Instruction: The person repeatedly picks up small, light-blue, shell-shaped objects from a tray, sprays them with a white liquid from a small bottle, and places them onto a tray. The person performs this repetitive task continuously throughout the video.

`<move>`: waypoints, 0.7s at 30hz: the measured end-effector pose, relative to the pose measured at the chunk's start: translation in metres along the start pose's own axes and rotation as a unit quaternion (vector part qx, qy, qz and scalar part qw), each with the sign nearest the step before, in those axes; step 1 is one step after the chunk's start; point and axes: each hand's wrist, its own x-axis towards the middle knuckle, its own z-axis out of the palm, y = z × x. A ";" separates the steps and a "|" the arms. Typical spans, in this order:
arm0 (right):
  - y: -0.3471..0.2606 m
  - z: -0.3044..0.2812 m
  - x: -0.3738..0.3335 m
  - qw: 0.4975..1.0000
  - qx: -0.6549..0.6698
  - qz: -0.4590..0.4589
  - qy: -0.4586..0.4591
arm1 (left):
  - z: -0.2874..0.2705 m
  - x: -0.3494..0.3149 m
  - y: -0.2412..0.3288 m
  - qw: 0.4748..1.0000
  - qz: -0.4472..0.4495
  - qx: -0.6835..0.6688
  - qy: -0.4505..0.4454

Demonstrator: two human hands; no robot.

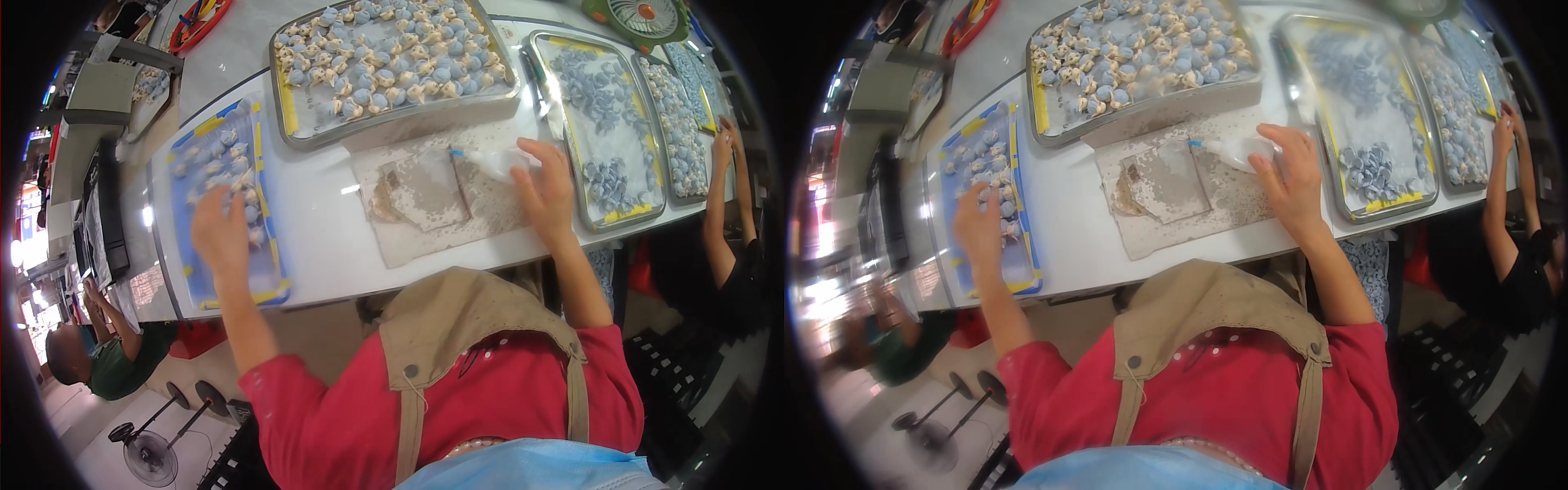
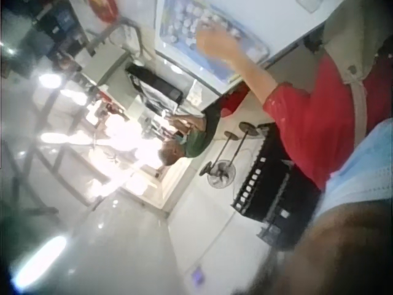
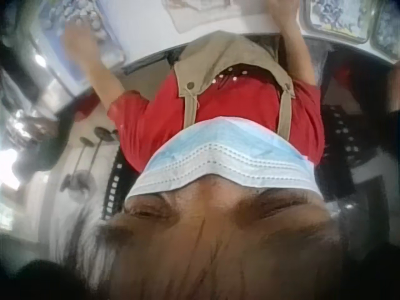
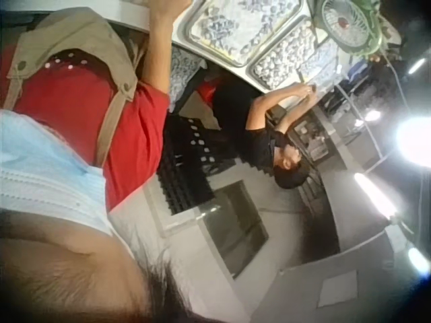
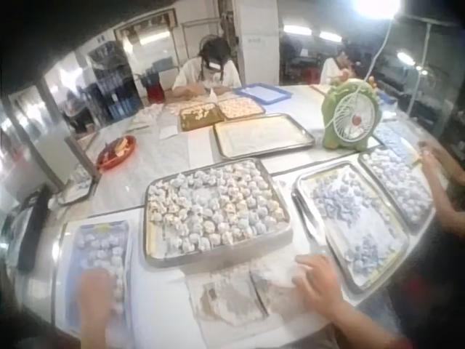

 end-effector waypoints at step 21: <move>-0.005 0.001 -0.022 0.918 0.340 0.204 -0.015 | 0.018 -0.005 0.124 0.520 -0.198 -0.773 -0.304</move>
